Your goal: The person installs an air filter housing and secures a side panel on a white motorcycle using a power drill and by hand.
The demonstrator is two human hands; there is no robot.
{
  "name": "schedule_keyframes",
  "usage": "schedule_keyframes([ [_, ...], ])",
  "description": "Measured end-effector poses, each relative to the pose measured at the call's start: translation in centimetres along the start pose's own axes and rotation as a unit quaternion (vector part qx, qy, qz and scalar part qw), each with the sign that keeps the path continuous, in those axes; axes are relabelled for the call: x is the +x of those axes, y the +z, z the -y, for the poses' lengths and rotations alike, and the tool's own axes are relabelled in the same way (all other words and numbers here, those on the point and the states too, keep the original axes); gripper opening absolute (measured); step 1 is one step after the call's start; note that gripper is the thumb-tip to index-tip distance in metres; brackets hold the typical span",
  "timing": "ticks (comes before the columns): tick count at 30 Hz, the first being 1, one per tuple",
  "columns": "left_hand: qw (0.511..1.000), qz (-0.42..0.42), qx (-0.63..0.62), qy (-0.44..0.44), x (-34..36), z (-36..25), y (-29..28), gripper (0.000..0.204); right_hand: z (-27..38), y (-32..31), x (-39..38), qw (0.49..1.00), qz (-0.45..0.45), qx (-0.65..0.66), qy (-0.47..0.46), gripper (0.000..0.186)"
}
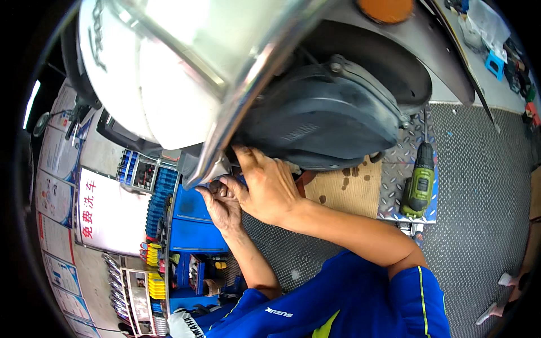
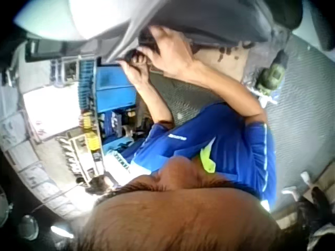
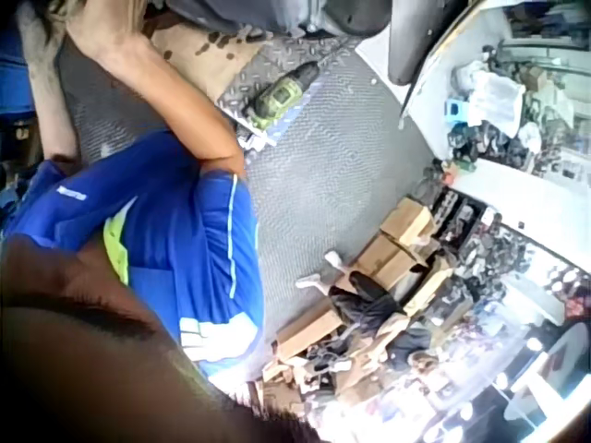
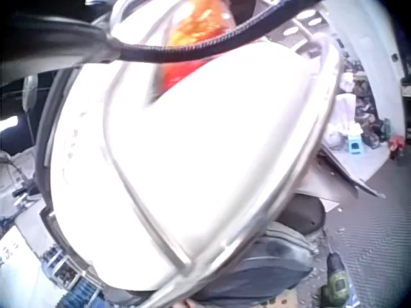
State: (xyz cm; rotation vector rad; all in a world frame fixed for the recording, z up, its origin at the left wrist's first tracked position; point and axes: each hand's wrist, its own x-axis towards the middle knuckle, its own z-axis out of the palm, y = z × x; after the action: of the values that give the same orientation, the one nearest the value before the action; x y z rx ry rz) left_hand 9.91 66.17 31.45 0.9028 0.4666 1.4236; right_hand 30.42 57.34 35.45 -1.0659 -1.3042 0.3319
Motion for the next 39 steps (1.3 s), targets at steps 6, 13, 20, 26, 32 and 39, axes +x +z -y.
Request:
schedule_keyframes([
  [6,0.998,0.024,0.031,0.041,2.1,-0.2,-4.5,0.049,1.2,1.1,1.9,0.998,0.012,0.054,0.022,0.034],
  [13,0.8,-0.147,0.509,0.281,3.9,-3.2,-10.7,0.046,-0.2,2.9,1.9,0.994,-0.073,0.066,-0.044,0.034],
  [20,0.706,-0.075,0.628,0.318,5.5,-8.2,-8.1,0.075,-1.2,3.4,1.0,0.988,-0.077,0.128,-0.031,0.06],
  [26,0.603,0.002,0.717,0.351,6.7,-10.6,-8.3,0.056,-1.2,3.6,1.3,0.989,-0.063,0.128,-0.047,0.033],
  [32,0.555,0.058,0.758,0.337,7.4,-11.9,-7.3,0.064,-0.9,5.3,1.1,0.983,-0.111,0.142,-0.033,0.023],
  [39,0.606,0.146,0.709,0.332,10.1,-13.6,-8.0,0.076,0.3,7.0,0.7,0.991,-0.101,0.091,-0.001,0.029],
])
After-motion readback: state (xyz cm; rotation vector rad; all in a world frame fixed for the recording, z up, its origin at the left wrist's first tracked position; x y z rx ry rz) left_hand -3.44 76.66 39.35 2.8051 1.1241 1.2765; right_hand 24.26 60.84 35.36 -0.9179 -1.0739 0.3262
